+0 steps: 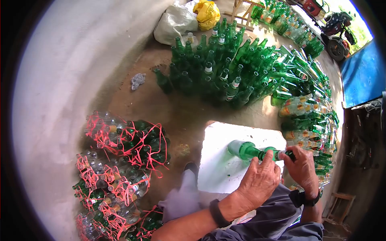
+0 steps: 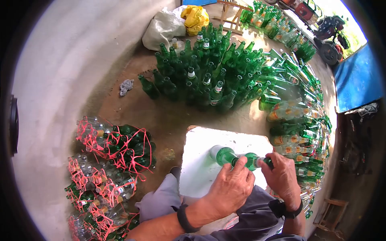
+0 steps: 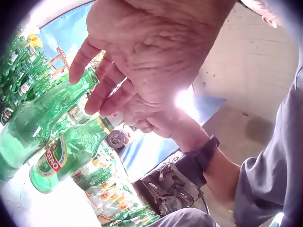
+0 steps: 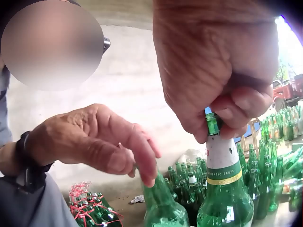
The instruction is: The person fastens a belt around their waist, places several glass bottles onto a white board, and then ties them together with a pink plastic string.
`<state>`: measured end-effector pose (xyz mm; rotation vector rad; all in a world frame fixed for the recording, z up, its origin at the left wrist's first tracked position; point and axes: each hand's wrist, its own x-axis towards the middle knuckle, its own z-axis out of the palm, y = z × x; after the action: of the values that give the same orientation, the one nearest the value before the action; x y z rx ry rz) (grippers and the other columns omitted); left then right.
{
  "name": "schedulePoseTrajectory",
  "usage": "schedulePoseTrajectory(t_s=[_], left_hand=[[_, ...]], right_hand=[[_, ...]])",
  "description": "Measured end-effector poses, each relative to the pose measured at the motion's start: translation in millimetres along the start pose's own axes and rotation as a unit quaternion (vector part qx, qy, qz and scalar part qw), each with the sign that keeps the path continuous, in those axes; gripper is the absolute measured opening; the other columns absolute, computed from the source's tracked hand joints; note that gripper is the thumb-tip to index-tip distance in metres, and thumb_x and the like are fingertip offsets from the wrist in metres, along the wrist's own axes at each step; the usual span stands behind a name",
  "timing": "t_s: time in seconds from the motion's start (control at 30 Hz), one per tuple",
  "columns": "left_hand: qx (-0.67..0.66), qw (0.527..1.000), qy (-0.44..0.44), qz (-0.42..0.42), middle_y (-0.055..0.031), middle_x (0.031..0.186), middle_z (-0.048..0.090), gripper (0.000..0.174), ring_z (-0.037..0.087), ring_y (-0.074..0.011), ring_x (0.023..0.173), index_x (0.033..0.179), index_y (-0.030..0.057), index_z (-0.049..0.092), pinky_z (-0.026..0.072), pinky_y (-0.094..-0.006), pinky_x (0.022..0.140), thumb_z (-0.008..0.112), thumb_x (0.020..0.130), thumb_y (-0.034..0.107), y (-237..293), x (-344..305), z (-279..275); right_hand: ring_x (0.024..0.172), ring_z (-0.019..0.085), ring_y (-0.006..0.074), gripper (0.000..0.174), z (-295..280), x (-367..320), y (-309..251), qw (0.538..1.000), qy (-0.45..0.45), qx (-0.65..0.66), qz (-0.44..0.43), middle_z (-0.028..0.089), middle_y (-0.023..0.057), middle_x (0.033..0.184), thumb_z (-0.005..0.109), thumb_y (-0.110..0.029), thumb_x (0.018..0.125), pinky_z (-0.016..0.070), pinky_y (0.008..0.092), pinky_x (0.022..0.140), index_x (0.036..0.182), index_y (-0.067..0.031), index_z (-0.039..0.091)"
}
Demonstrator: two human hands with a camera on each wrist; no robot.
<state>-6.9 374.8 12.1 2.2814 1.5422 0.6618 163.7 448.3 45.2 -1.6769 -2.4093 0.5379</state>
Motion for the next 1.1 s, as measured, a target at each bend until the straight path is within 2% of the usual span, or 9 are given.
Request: schedulePoseTrajectory(t_s=[0.03,0.1,0.3,0.4,0.47,0.6,0.97,1.03,1.1], left_hand=[[0.002,1.000,0.005,0.005,-0.0132,0.097,0.064,0.026,0.050,-0.0285,0.124,0.098,-0.0016,0.068,0.0447,-0.0395,0.087,0.061,0.081,0.017,0,0,1],[0.006,1.000,0.012,0.010,-0.0129,0.097,0.064,0.026,0.050,-0.0287,0.124,0.098,-0.0016,0.067,0.0447,-0.0393,0.086,0.061,0.081,0.017,0,0,1],[-0.007,1.000,0.016,0.015,-0.0123,0.095,0.064,0.025,0.050,-0.0303,0.122,0.098,-0.0009,0.067,0.0448,-0.0387,0.085,0.062,0.081,0.016,1,1,3],[-0.020,0.999,0.029,0.017,-0.0123,0.094,0.064,0.024,0.051,-0.0297,0.120,0.096,-0.0002,0.068,0.0450,-0.0390,0.084,0.064,0.080,0.016,1,1,3],[-0.020,0.999,0.020,0.021,-0.0105,0.100,0.065,0.030,0.050,-0.0262,0.120,0.104,-0.0027,0.069,0.0455,-0.0395,0.081,0.061,0.085,0.018,0,1,1],[-0.033,0.999,0.025,0.011,-0.0110,0.100,0.065,0.026,0.052,-0.0259,0.119,0.100,-0.0017,0.068,0.0453,-0.0389,0.080,0.061,0.083,0.016,0,3,5],[-0.049,0.998,0.034,0.020,-0.0127,0.101,0.066,0.025,0.053,-0.0269,0.118,0.100,-0.0022,0.068,0.0453,-0.0389,0.083,0.062,0.083,0.015,-1,7,4],[-0.052,0.997,0.056,0.018,-0.0114,0.099,0.063,0.027,0.053,-0.0316,0.116,0.098,0.0000,0.066,0.0480,-0.0423,0.086,0.072,0.079,0.019,-2,8,6],[-0.057,0.996,0.058,0.021,-0.0124,0.102,0.063,0.027,0.054,-0.0319,0.117,0.098,0.0007,0.066,0.0485,-0.0429,0.087,0.073,0.078,0.018,-1,9,5]], right_hand=[[0.068,0.068,0.0374,0.023,6,-2,3,1.000,0.003,0.000,-0.031,0.067,0.0209,0.076,0.077,-0.015,0.083,0.0524,0.0421,0.062,0.092,0.0022,0.065],[0.068,0.068,0.0377,0.023,11,-7,1,1.000,-0.015,0.009,-0.005,0.067,0.0209,0.076,0.077,-0.015,0.083,0.0531,0.0422,0.062,0.092,0.0019,0.064],[0.068,0.068,0.0376,0.023,13,-15,2,0.999,0.006,0.002,-0.032,0.068,0.0201,0.075,0.078,-0.016,0.082,0.0534,0.0425,0.061,0.091,0.0010,0.065],[0.066,0.068,0.0368,0.024,16,-16,0,0.998,0.022,0.004,-0.052,0.067,0.0192,0.074,0.079,-0.016,0.082,0.0534,0.0420,0.059,0.093,0.0010,0.065],[0.065,0.067,0.0355,0.024,21,-16,1,0.997,0.031,0.012,-0.075,0.067,0.0180,0.074,0.079,-0.016,0.082,0.0533,0.0420,0.058,0.094,0.0005,0.065],[0.063,0.067,0.0340,0.023,27,-15,0,0.994,0.060,0.008,-0.089,0.067,0.0169,0.076,0.078,-0.016,0.083,0.0531,0.0414,0.057,0.094,-0.0004,0.065],[0.071,0.069,0.0340,0.027,28,-15,10,0.994,0.054,0.063,-0.065,0.069,0.0152,0.080,0.079,-0.017,0.080,0.0543,0.0397,0.062,0.098,-0.0010,0.067],[0.073,0.070,0.0330,0.028,29,-16,11,0.993,0.055,0.090,-0.051,0.070,0.0152,0.082,0.079,-0.016,0.079,0.0546,0.0389,0.064,0.100,-0.0008,0.069],[0.073,0.070,0.0324,0.029,31,-18,12,0.993,0.059,0.093,-0.044,0.070,0.0153,0.081,0.079,-0.016,0.079,0.0544,0.0385,0.064,0.101,-0.0010,0.069]])
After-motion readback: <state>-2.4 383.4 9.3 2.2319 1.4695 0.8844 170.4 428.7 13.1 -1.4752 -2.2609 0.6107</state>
